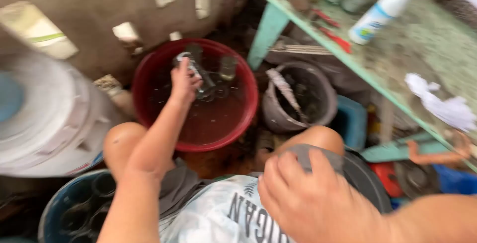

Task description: Washing glass cups and bottles in a basin of water using a handheld brush.

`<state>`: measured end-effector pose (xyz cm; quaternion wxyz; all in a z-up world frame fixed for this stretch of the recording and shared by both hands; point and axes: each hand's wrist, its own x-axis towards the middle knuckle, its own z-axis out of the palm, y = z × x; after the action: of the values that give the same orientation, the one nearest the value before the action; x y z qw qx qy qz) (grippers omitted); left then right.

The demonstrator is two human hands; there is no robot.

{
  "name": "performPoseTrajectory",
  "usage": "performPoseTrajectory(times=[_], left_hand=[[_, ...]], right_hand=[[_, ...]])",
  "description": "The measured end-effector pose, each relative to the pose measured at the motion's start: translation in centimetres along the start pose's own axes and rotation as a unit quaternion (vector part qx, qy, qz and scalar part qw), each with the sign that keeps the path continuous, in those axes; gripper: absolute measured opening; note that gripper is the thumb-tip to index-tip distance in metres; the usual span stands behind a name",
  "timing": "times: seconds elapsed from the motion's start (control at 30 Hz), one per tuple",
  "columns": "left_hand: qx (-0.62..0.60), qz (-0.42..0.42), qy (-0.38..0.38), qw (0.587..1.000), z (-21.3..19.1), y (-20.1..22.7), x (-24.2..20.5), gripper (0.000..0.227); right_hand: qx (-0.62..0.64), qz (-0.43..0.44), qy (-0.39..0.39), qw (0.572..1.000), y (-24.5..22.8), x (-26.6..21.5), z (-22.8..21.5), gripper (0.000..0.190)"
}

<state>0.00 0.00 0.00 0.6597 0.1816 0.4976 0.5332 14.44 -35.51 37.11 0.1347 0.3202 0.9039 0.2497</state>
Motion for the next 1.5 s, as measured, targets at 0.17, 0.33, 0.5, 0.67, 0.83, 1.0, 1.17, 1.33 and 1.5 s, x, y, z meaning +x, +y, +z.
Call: performPoseTrajectory(times=[0.17,0.33,0.5,0.67,0.83,1.0,1.17,1.33,1.5], left_hand=[[0.037,0.006,0.015,0.999,-0.4,0.5,-0.8,0.057],[0.108,-0.023,-0.028,0.994,0.0,4.4,-6.3,0.083],[0.096,-0.031,-0.016,0.995,0.0,5.5,-6.4,0.071],[0.091,-0.041,0.004,0.995,-0.7,4.7,-5.7,0.077],[0.082,0.001,-0.015,0.997,-1.0,4.0,-5.6,0.045],[0.157,-0.023,-0.037,0.987,-1.1,3.3,-6.0,0.089],[0.198,0.001,-0.048,0.979,-0.4,2.9,-6.4,0.063],[0.235,0.015,-0.094,0.967,-2.8,-0.4,-2.8,0.104],[0.333,0.099,-0.077,0.935,-4.0,-4.1,-0.2,0.069]], right_hand=[[-0.057,-0.016,0.152,0.987,1.1,0.6,-0.1,0.017],[-0.023,0.054,0.098,0.994,3.9,-1.1,-0.8,0.016],[-0.051,0.105,0.163,0.98,4.9,1.2,-1.3,0.008],[-0.018,0.031,0.096,0.995,3.5,2.2,0.1,0.026],[-0.046,-0.017,0.262,0.964,5.4,5.0,0.5,0.013],[-0.069,0.023,0.128,0.989,3.6,6.0,2.1,0.017],[0.075,0.003,-0.043,0.996,2.5,8.8,10.8,0.019],[0.33,0.05,-0.146,0.931,5.7,10.3,22.7,0.018],[0.512,0.189,-0.149,0.825,6.4,10.7,33.8,0.034]])
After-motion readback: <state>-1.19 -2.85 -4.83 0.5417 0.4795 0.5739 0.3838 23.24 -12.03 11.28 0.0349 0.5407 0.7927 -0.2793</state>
